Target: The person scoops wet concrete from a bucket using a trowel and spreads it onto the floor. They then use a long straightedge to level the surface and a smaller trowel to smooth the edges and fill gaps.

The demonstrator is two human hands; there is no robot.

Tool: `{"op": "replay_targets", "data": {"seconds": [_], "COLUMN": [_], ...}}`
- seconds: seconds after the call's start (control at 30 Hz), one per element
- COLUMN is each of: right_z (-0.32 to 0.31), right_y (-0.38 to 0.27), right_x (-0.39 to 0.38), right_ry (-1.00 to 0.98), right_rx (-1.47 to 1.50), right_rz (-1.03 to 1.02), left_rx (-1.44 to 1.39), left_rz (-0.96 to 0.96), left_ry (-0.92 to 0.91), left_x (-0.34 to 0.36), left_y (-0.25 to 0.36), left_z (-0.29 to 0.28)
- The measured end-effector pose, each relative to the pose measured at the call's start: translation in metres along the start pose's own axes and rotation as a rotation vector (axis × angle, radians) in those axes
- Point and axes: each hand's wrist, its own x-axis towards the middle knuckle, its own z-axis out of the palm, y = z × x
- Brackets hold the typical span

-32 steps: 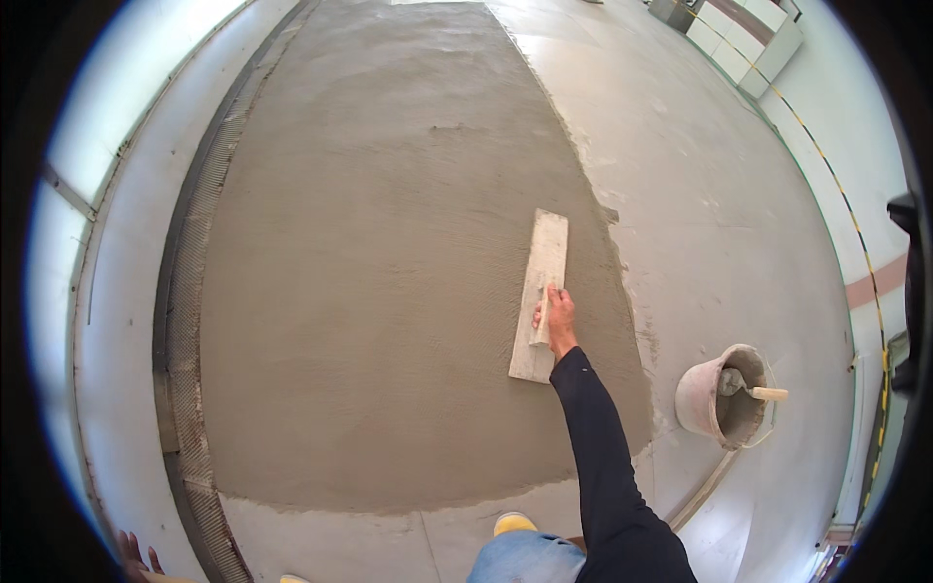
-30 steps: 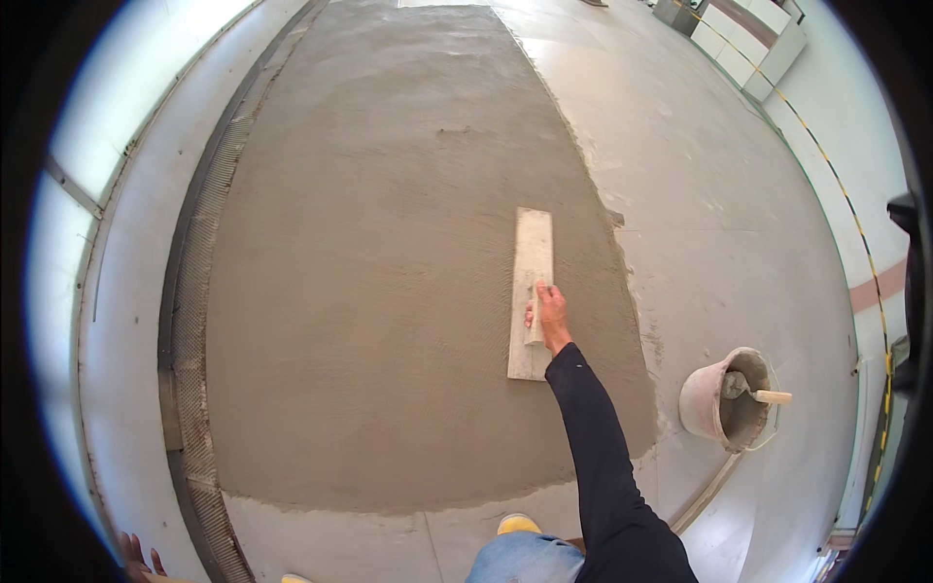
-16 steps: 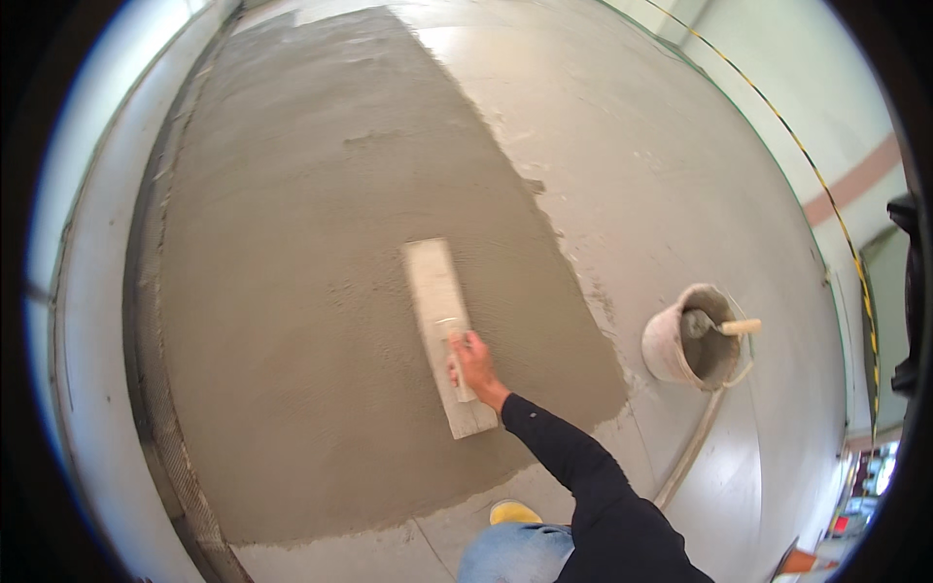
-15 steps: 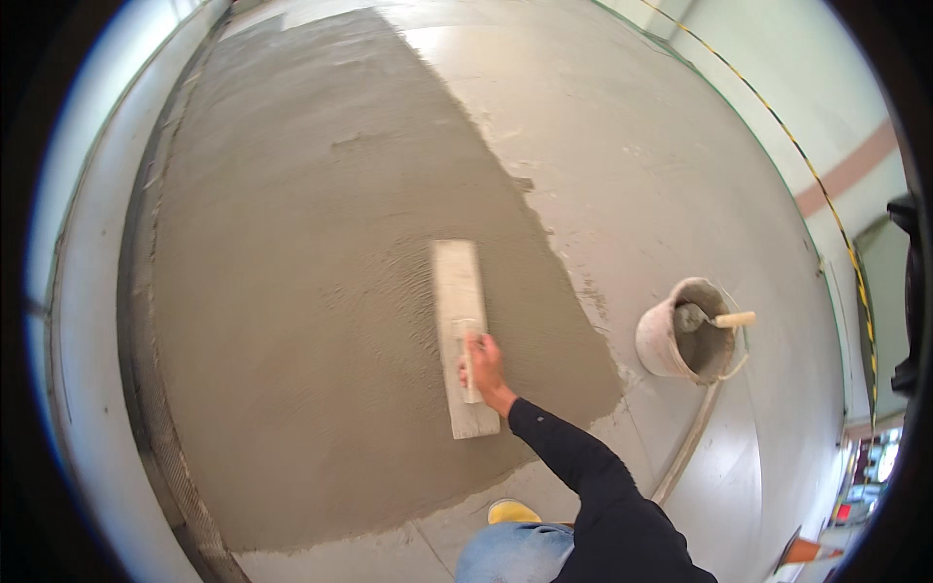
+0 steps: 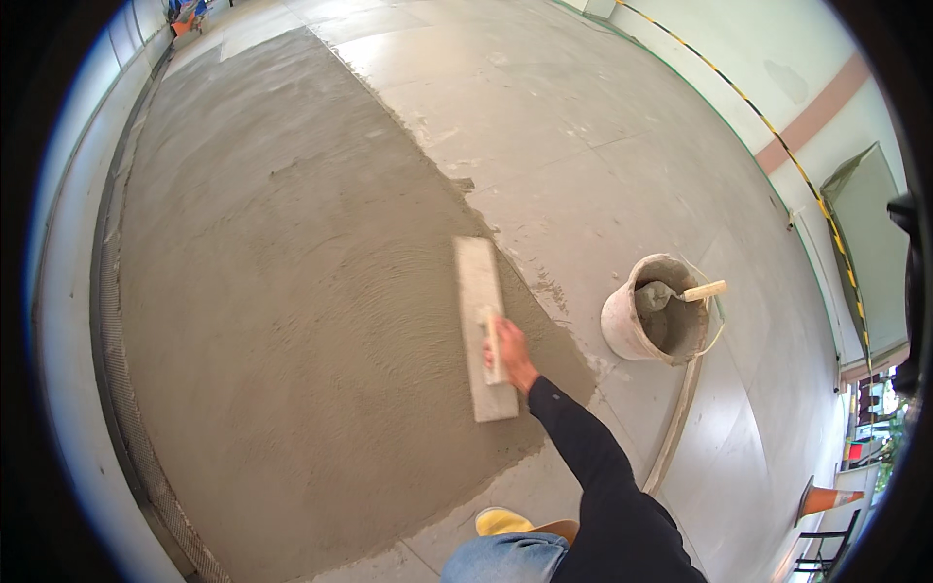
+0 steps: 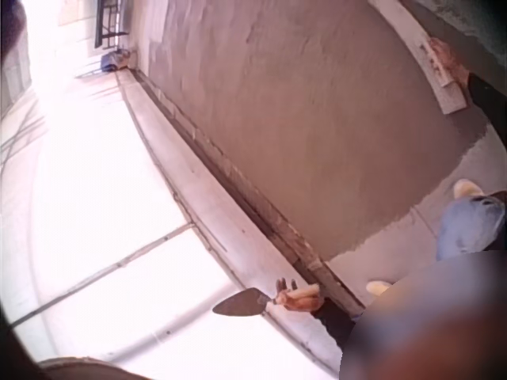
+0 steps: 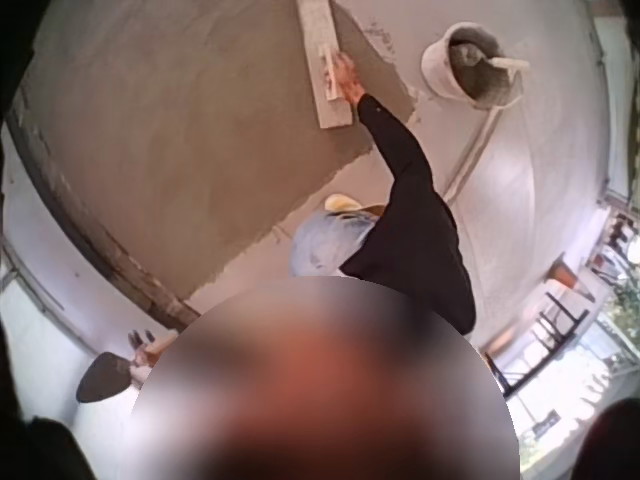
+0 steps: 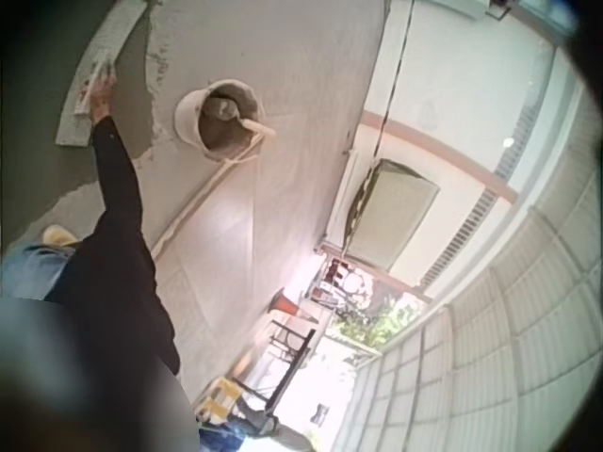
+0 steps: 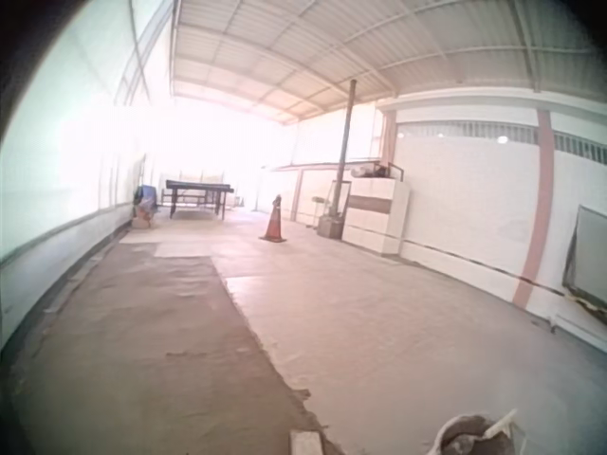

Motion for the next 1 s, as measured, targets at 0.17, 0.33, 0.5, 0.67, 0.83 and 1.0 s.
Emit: {"op": "replay_targets", "data": {"seconds": [0.17,0.33,0.5,0.67,0.83,1.0], "right_z": [0.105,0.203,0.232,0.239,0.270,0.277], "right_y": [0.000,-0.024,-0.125,-0.247,-0.329,-0.402], "right_x": [-0.040,-0.174,-0.327,-0.460,-0.551,-0.576], "right_ry": [-0.391,-0.771,-1.333,-1.421,-1.218,-0.941], "right_rx": [-0.504,-1.022,-1.047,-0.856,-0.559,-0.733], "right_rz": [-0.115,-0.317,-0.369,-0.243,-0.183,-0.256], "left_rx": [-0.365,-1.146,-1.423,-1.270,-1.113,-0.910], "left_rz": [0.157,-1.189,-1.497,-1.640,-1.575,-1.287], "left_ry": [-0.069,-0.665,-0.770,-0.506,-0.470,-0.642], "left_x": [-0.027,-0.053,-0.036,0.058,0.147,0.189], "left_y": [0.032,0.133,0.246,0.337,0.380,0.341], "left_z": [0.064,0.093,0.034,-0.075,-0.139,-0.147]}}
